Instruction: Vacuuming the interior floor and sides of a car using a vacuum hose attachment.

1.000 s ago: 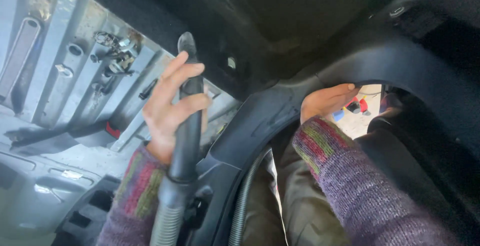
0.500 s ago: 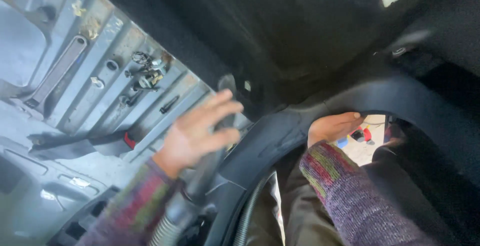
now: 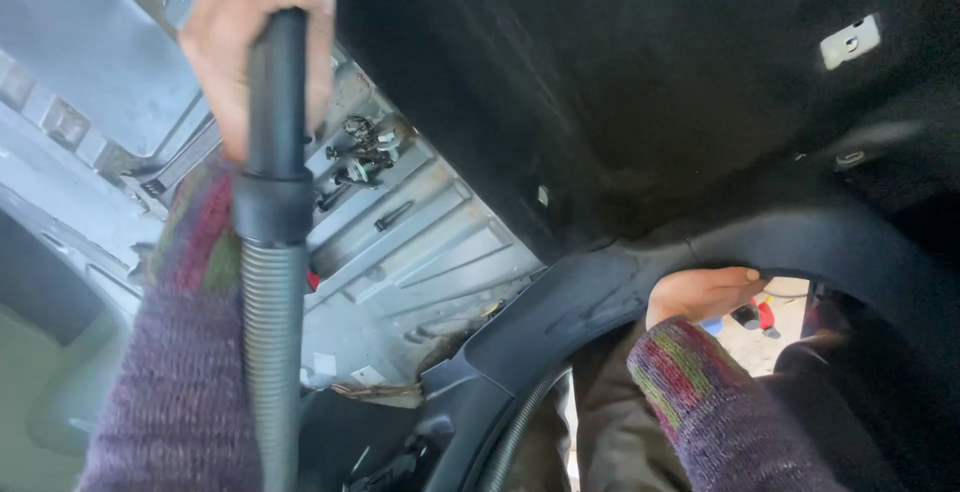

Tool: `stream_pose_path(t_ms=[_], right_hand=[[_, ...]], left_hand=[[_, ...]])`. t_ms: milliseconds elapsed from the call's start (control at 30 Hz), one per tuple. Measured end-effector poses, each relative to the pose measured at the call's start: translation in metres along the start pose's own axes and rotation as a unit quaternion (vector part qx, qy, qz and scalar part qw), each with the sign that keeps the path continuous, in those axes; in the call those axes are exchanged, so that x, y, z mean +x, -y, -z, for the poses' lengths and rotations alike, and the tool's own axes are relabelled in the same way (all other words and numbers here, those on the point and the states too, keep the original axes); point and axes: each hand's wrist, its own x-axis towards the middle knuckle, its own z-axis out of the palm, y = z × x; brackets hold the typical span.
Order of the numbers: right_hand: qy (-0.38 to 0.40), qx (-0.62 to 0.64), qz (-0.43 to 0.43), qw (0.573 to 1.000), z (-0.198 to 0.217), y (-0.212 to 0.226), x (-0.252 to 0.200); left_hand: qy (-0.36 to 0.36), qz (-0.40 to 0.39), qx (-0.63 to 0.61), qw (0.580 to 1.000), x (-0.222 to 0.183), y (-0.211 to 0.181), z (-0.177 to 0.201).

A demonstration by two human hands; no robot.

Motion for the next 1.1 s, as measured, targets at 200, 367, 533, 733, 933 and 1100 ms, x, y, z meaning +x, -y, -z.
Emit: stream_pose_path(t_ms=[200, 367, 533, 733, 933, 1100], right_hand=[[0.011, -0.01, -0.034, 0.999, -0.002, 0.008, -0.005], [0.017, -0.029, -0.009, 0.999, 0.011, 0.003, -0.007], [0.014, -0.028, 0.002, 1.0, -0.001, -0.004, -0.004], [0.006, 0.008, 0.04, 0.999, -0.015, -0.023, -0.005], [0.0, -0.009, 0.03, 1.0, 0.007, -0.019, 0.001], [-0.018, -0.005, 0.028, 0.999, -0.014, -0.058, 0.01]], left_hand=[[0.05, -0.239, 0.214, 0.946, 0.012, -0.02, 0.0], [-0.023, -0.057, 0.015, 0.998, -0.004, -0.006, -0.002], [0.049, -0.227, 0.121, 0.965, 0.015, 0.017, 0.013], [0.062, -0.002, -0.028, 0.998, 0.018, 0.009, 0.016], [0.023, -0.025, -0.039, 0.999, 0.008, 0.016, 0.013], [0.222, -0.095, 0.174, 0.955, -0.028, 0.016, 0.019]])
